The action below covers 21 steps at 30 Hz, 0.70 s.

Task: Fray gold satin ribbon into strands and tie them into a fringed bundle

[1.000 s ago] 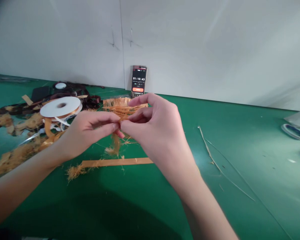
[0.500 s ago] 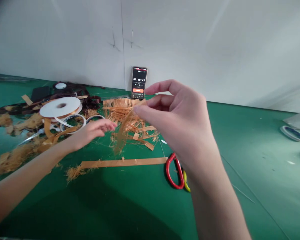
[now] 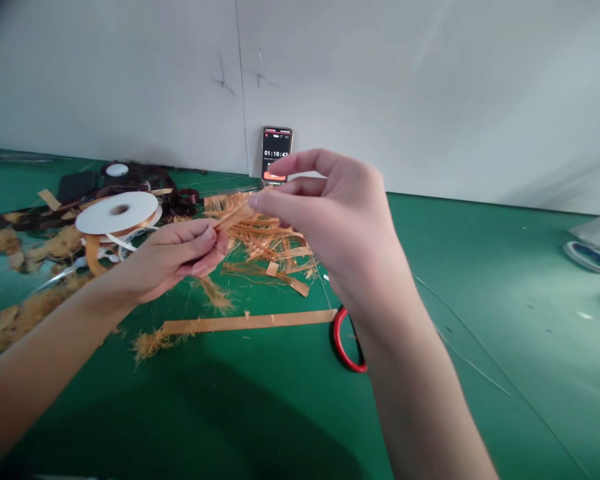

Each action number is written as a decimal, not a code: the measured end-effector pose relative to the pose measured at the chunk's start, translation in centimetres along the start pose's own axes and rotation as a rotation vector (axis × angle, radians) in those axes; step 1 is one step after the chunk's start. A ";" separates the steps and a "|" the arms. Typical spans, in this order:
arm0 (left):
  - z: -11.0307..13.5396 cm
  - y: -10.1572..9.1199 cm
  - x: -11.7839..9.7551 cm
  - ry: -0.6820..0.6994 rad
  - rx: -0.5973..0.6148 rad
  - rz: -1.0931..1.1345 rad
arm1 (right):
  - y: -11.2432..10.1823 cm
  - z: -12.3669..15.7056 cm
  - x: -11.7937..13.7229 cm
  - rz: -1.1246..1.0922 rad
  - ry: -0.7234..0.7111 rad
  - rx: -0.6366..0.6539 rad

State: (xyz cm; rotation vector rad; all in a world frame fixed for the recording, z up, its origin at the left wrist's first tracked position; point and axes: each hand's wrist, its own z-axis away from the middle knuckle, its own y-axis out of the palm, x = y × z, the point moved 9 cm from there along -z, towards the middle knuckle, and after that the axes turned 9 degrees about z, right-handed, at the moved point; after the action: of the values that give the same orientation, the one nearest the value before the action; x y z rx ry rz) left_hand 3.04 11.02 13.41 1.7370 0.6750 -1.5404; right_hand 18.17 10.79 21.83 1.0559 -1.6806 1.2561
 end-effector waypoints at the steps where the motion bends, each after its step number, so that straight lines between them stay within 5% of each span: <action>1: 0.2 -1.0 0.5 -0.021 -0.019 -0.024 | -0.5 -0.1 -0.2 -0.015 0.005 -0.034; 6: 1.0 -6.5 3.0 -0.164 -0.124 -0.205 | -2.3 -0.3 -0.5 -0.028 -0.004 -0.124; 13: 1.5 -13.7 2.1 -0.202 -0.232 -0.607 | -4.5 -0.2 -0.6 -0.038 -0.016 -0.260; 18: 1.8 -15.4 2.1 -0.237 -0.231 -0.988 | -5.9 0.0 -0.3 -0.052 -0.078 -0.293; 21: 1.1 -14.0 2.0 -0.168 -0.283 -1.176 | -4.8 -0.3 -0.8 -0.063 0.012 -0.190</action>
State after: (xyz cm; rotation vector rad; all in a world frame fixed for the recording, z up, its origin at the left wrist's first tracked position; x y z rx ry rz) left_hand -8.17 18.55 9.09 0.9387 1.9123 -2.1111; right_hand 22.98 10.39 22.79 0.9772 -1.7070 1.0376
